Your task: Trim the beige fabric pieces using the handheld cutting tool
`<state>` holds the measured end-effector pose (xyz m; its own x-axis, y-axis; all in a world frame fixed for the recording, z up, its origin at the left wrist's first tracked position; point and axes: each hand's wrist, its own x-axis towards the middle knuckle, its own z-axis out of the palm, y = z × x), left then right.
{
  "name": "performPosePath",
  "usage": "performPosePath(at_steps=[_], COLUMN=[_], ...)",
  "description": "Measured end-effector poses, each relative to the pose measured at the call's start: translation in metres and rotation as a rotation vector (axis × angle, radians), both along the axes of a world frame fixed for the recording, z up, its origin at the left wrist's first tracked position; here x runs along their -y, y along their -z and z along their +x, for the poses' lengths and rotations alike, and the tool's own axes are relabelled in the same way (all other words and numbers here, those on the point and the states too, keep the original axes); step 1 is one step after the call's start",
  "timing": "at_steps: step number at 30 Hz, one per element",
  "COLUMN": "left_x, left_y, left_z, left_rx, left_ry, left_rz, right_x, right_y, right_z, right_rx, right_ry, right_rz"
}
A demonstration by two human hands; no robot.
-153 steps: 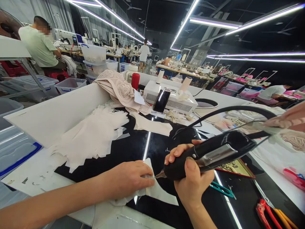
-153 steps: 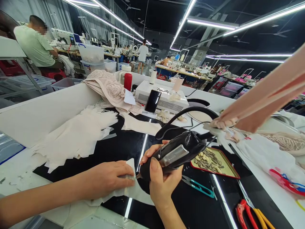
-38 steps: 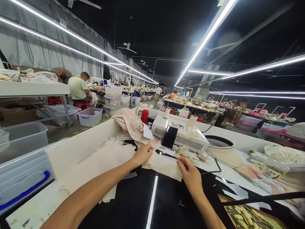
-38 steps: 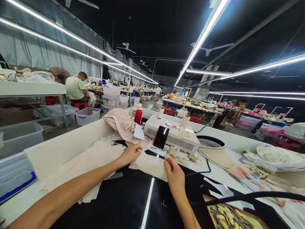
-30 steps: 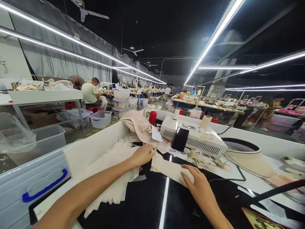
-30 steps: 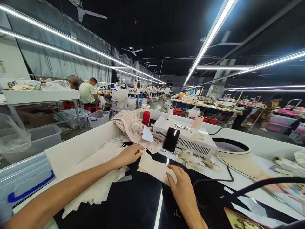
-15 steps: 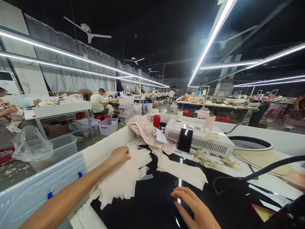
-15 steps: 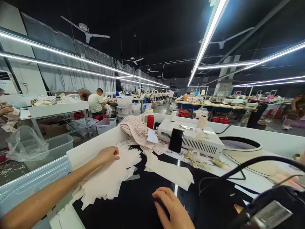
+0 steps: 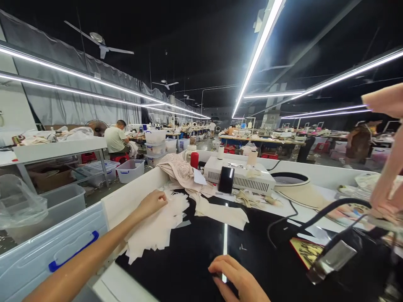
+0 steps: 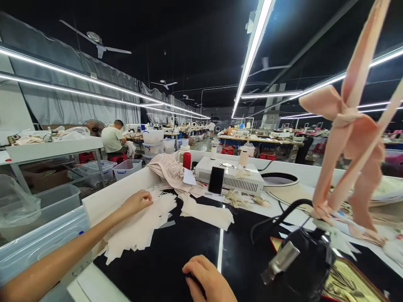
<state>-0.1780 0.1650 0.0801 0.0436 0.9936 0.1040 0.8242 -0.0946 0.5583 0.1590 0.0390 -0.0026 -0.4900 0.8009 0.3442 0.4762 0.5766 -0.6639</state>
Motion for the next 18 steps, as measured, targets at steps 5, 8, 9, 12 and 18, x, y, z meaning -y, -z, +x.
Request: performPosePath(at_steps=[5, 8, 9, 12, 18], left_x=[0.041, 0.073, 0.083, 0.103, 0.112], left_y=[-0.015, -0.022, -0.024, -0.026, -0.017], left_z=[0.032, 0.059, 0.067, 0.087, 0.102], left_rx=[0.301, 0.437, 0.473, 0.559, 0.627], left_ry=[0.295, 0.459, 0.500, 0.590, 0.585], left_rz=[-0.142, -0.295, -0.344, -0.456, -0.508], right_x=[0.007, 0.005, 0.006, 0.011, 0.032], right_y=[-0.018, -0.021, -0.021, -0.019, -0.009], right_z=[-0.010, -0.015, -0.017, -0.023, -0.033], right_rx=[-0.248, -0.427, -0.482, -0.614, -0.628], right_ry=[0.230, 0.321, 0.293, 0.071, -0.070], right_rz=[-0.152, -0.250, -0.304, -0.525, -0.710])
